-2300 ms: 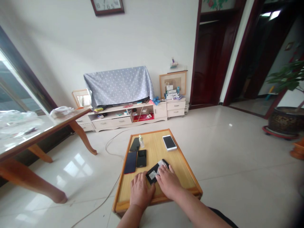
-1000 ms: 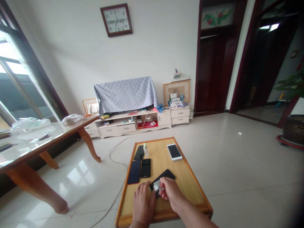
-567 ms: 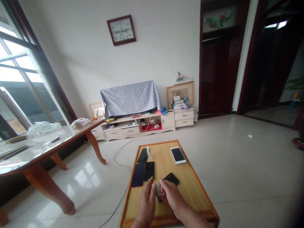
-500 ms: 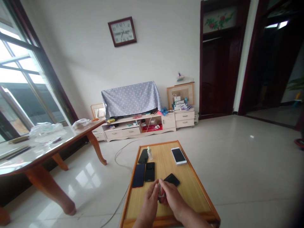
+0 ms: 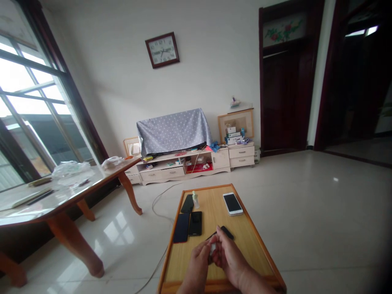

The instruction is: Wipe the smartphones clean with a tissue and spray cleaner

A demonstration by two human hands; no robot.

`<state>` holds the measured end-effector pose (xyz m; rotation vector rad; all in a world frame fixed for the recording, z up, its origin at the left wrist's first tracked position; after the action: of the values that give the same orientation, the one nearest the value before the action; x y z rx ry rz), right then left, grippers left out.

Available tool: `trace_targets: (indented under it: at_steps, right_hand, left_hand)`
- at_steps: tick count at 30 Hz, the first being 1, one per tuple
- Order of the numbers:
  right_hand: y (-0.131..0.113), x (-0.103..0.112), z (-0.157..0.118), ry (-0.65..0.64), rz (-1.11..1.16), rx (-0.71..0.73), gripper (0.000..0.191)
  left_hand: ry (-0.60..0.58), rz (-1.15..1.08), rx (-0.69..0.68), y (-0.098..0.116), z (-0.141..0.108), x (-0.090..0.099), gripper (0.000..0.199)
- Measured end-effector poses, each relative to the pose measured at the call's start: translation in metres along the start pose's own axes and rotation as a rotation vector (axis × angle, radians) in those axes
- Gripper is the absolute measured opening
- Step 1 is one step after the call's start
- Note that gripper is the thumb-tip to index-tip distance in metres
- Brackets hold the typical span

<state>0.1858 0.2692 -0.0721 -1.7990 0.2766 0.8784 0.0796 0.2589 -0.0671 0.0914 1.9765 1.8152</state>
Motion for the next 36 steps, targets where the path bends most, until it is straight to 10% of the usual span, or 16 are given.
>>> trace_targets:
  at_steps: [14,22,30,36]
  right_hand:
    - [0.003,0.007,-0.018,-0.049,-0.045,-0.074,0.063]
    - [-0.017,0.013,-0.027,-0.266,-0.008,-0.111,0.078]
    - [-0.018,0.007,-0.023,-0.178,0.113,-0.006,0.07]
    - [-0.013,0.008,-0.017,-0.189,-0.034,-0.029,0.068]
  left_hand:
    - [-0.035,0.784,-0.101,0.013,-0.017,-0.011,0.029]
    - [0.143,0.123,0.009,-0.006,-0.012,-0.006,0.046]
    - [0.225,-0.446,0.053,-0.013,-0.009,-0.006,0.031]
    - [0.16,-0.397,0.08,-0.021,-0.006,-0.014,0.025]
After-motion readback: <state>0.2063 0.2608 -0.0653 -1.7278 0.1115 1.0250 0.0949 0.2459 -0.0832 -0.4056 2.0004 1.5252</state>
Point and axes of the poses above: each hand's wrist, its own z-axis towards the middle knuckle, its own x-axis out of the back of the hand, y = z × x, the point moved 2 cm from there along z, towards the middle knuckle, and after that the axes turned 14 degrees about -y, right-handed, at the moved point
